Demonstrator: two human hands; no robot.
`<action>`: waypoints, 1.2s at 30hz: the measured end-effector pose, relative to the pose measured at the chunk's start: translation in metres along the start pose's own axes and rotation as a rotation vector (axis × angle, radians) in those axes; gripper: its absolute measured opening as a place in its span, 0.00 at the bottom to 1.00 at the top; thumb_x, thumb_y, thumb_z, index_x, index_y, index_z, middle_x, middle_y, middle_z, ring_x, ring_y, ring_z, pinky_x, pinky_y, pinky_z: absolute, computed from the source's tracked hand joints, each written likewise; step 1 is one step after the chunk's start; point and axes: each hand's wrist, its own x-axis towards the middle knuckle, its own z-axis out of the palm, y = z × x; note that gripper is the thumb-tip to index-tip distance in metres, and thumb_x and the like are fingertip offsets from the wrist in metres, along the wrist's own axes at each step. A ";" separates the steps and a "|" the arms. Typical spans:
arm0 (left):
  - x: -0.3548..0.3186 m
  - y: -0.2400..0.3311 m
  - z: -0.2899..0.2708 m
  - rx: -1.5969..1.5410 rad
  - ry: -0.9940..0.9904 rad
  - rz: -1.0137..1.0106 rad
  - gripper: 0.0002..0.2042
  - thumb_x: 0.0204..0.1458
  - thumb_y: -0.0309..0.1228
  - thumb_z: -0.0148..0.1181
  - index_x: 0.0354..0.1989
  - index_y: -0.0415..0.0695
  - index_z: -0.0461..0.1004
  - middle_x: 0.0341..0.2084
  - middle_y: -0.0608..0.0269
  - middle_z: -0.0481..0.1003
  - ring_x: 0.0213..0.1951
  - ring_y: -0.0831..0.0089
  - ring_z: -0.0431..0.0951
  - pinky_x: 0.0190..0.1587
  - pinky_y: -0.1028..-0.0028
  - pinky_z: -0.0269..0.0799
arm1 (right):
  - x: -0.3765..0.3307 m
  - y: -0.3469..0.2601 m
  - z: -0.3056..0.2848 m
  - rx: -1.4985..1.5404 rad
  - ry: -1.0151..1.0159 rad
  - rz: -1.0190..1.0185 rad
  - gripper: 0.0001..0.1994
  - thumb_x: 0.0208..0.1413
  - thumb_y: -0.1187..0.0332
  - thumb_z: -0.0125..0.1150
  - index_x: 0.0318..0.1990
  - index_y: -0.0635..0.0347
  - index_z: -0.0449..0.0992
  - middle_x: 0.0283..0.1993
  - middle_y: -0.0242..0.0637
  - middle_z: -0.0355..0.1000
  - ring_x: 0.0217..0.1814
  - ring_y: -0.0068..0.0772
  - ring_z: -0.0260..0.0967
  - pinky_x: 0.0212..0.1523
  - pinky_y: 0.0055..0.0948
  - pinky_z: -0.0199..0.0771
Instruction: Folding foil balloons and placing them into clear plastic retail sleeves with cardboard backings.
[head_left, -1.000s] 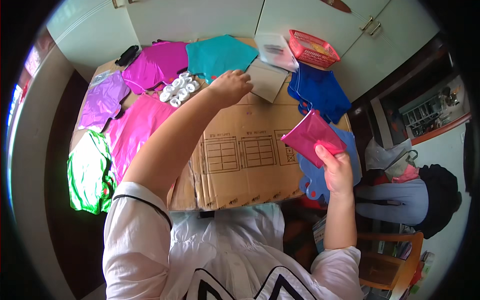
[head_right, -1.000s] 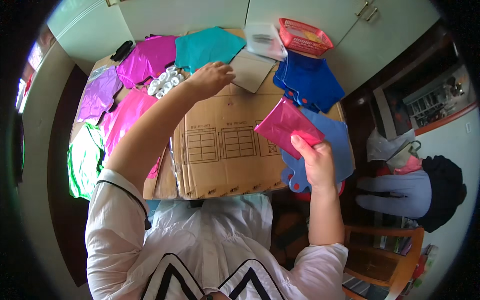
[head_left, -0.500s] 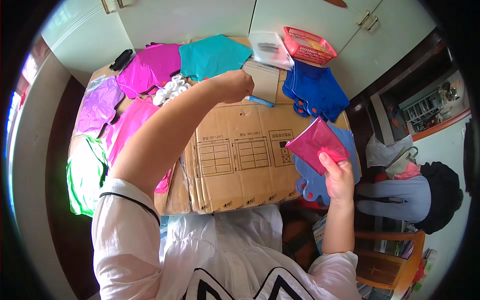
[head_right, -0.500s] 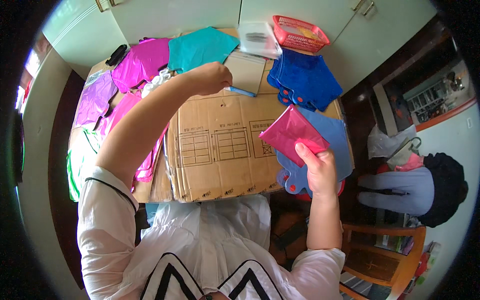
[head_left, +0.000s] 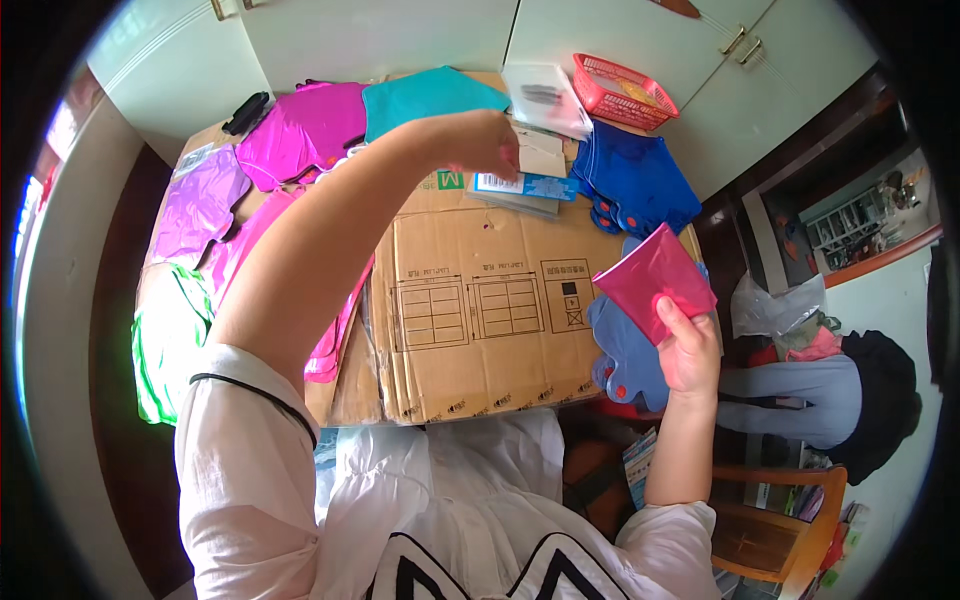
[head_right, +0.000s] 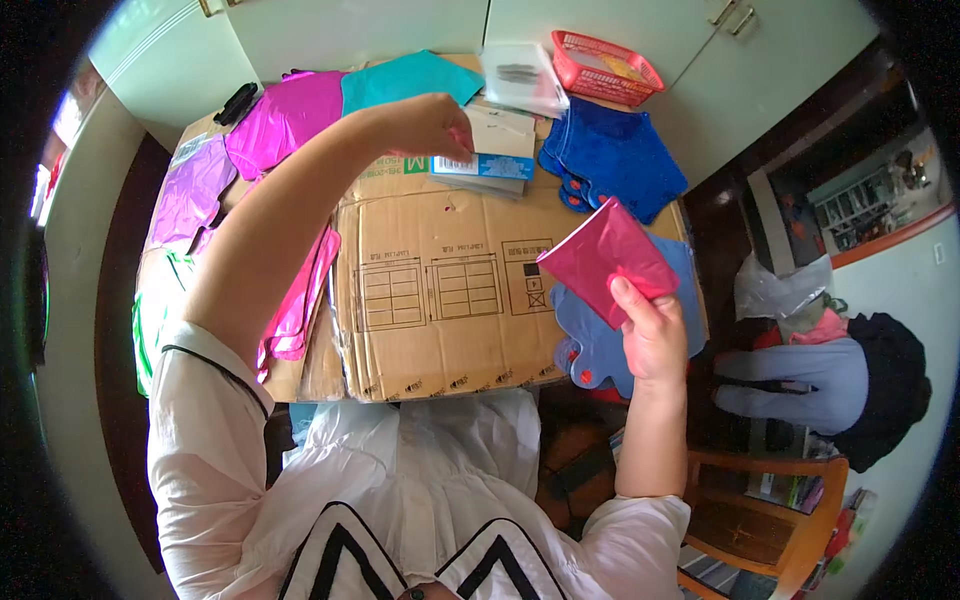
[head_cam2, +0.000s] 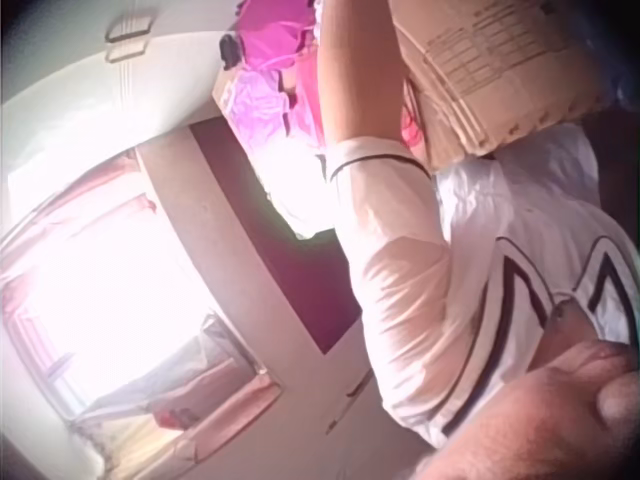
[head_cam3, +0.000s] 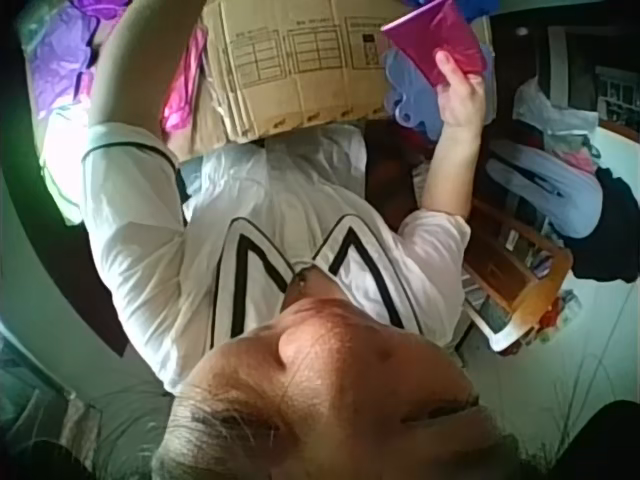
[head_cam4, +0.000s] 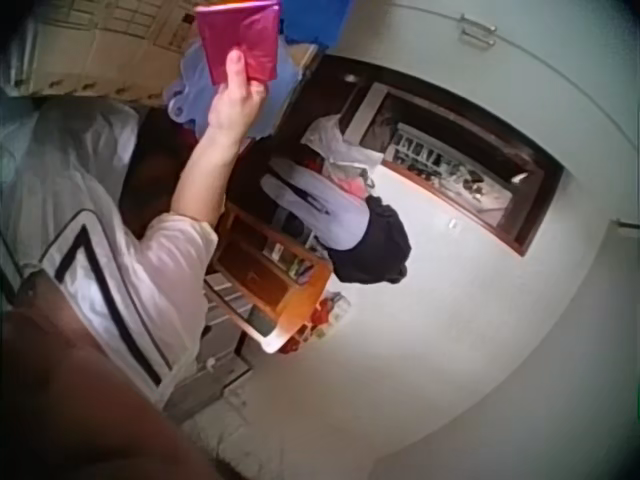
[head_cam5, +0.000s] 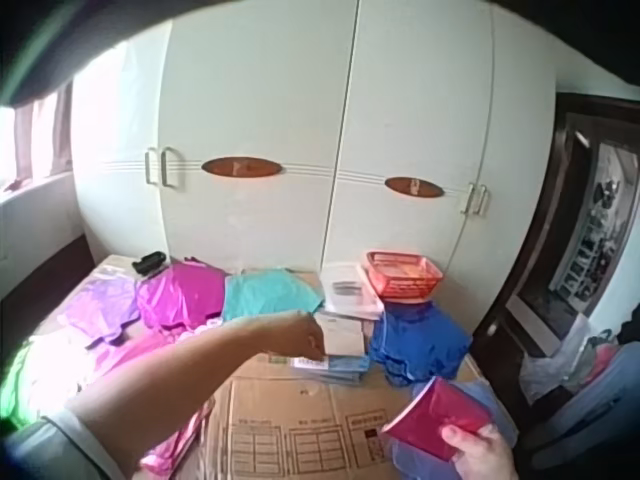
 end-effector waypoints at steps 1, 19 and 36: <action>-0.005 0.010 -0.007 0.016 0.006 -0.013 0.12 0.47 0.36 0.68 0.33 0.40 0.82 0.28 0.60 0.80 0.31 0.72 0.78 0.31 0.71 0.74 | 0.002 -0.002 -0.001 0.033 -0.003 0.009 0.17 0.57 0.73 0.61 0.55 0.62 0.73 0.52 0.34 0.74 0.53 0.28 0.71 0.56 0.31 0.69; -0.309 0.076 0.185 0.297 0.831 0.180 0.13 0.42 0.29 0.68 0.35 0.43 0.73 0.31 0.61 0.69 0.30 0.64 0.72 0.32 0.68 0.65 | -0.058 0.063 0.093 -0.459 -0.419 0.207 0.05 0.55 0.71 0.65 0.34 0.62 0.80 0.32 0.29 0.74 0.36 0.22 0.69 0.40 0.24 0.67; -0.274 0.061 0.273 -2.005 0.346 -0.159 0.12 0.60 0.30 0.58 0.49 0.40 0.75 0.44 0.62 0.78 0.46 0.73 0.78 0.52 0.71 0.73 | -0.107 0.078 0.108 -1.047 -0.475 -0.198 0.07 0.50 0.66 0.68 0.33 0.58 0.82 0.30 0.31 0.74 0.35 0.33 0.64 0.42 0.33 0.60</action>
